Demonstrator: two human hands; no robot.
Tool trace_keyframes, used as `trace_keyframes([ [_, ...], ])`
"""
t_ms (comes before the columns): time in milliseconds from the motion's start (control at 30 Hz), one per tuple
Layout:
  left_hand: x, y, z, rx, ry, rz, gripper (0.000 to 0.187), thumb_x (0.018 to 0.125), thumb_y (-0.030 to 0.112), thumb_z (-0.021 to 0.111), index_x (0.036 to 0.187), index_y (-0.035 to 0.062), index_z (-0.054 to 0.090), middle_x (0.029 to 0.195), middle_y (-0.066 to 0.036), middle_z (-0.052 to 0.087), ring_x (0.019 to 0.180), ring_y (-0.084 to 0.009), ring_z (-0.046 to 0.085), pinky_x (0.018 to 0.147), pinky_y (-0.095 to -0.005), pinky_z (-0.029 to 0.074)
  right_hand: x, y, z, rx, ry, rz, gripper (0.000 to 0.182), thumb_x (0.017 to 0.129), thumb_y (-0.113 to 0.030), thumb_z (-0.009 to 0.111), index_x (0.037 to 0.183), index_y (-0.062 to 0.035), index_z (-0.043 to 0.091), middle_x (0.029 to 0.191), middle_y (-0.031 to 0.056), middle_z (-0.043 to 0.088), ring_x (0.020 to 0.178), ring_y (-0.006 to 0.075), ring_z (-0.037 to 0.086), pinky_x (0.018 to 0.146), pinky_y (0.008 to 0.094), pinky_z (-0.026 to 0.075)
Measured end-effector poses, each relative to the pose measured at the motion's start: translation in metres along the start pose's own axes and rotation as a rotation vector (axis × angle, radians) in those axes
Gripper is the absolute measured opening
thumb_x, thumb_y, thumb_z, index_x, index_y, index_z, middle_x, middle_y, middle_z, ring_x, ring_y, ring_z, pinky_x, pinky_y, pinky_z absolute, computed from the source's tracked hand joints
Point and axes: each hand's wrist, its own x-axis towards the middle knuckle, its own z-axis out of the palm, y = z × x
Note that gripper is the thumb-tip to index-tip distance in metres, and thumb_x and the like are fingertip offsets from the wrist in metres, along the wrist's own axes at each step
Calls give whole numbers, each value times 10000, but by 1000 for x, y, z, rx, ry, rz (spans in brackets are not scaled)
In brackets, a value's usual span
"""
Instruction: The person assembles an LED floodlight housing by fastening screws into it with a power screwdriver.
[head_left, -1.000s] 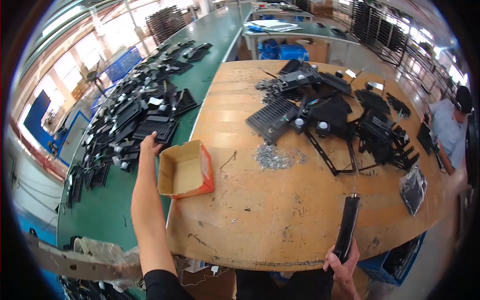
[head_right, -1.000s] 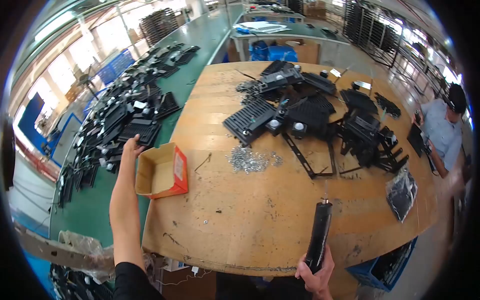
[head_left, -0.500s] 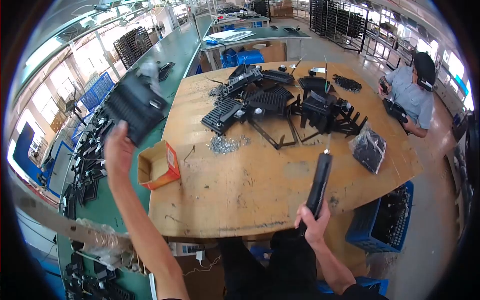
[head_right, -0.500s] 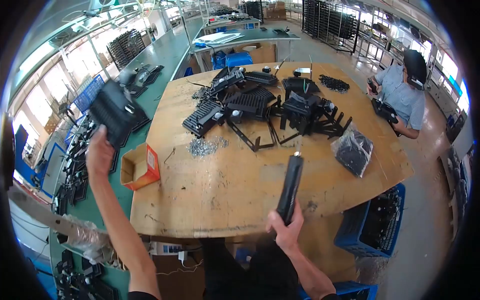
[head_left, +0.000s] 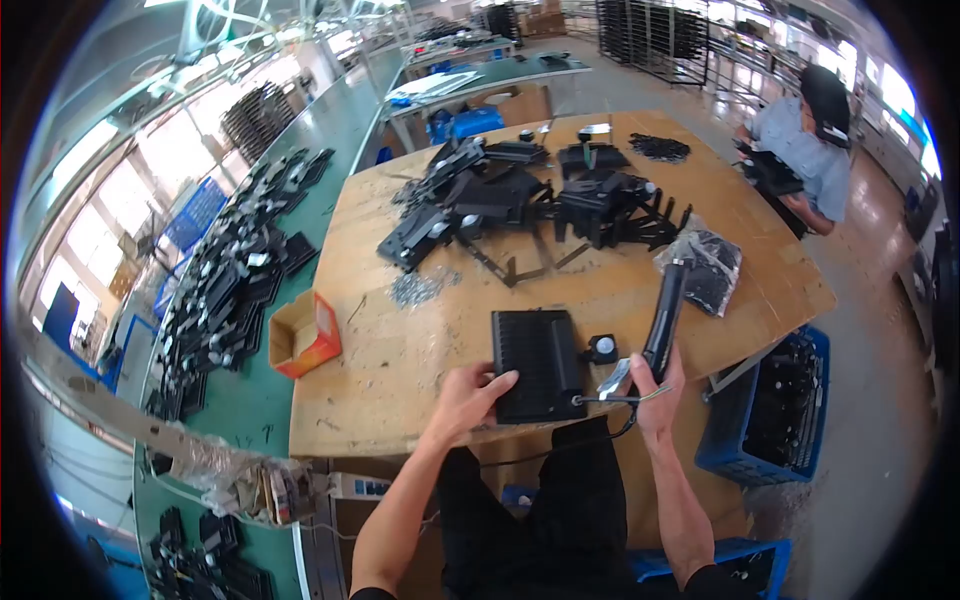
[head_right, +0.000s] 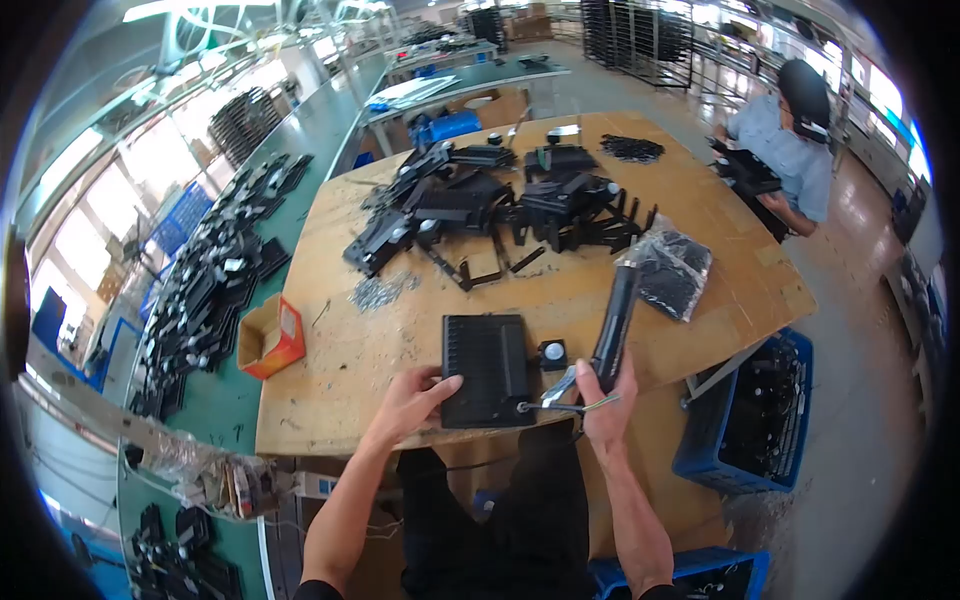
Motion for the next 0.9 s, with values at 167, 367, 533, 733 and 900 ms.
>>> trace_keyframes([
  [167,70,27,-16,816,519,479,393,971,289,737,1242,4,729,992,-161,766,764,-344,678,724,-400,558,4,4,-2,35,55,54,295,969,-124,733,1178,-31,548,799,12,592,581,101,606,518,259,506],
  [367,214,-6,1,493,439,756,361,979,251,737,1226,-12,727,1050,-171,756,1031,-302,695,908,-383,533,10,0,1,24,63,137,362,962,-125,741,1235,-2,540,795,6,580,557,101,598,497,263,501],
  [533,214,37,-22,-176,274,583,225,1098,233,589,1128,61,731,968,-5,750,877,-79,644,742,-278,504,6,-3,2,-2,31,115,443,952,-106,754,1311,-7,513,796,-10,569,565,85,581,492,260,481],
  [733,221,114,-70,105,83,437,248,1112,261,554,1168,79,713,933,-16,741,835,-103,658,695,-261,493,2,0,7,-98,72,91,416,961,-95,747,1309,-19,532,792,-15,566,551,68,564,476,264,478],
  [900,195,113,-31,150,-42,601,298,1101,228,590,1116,-32,734,839,12,701,790,-69,549,742,-250,440,5,5,8,-97,62,103,453,979,-84,732,1366,-1,512,803,-11,576,541,68,561,460,247,464],
])
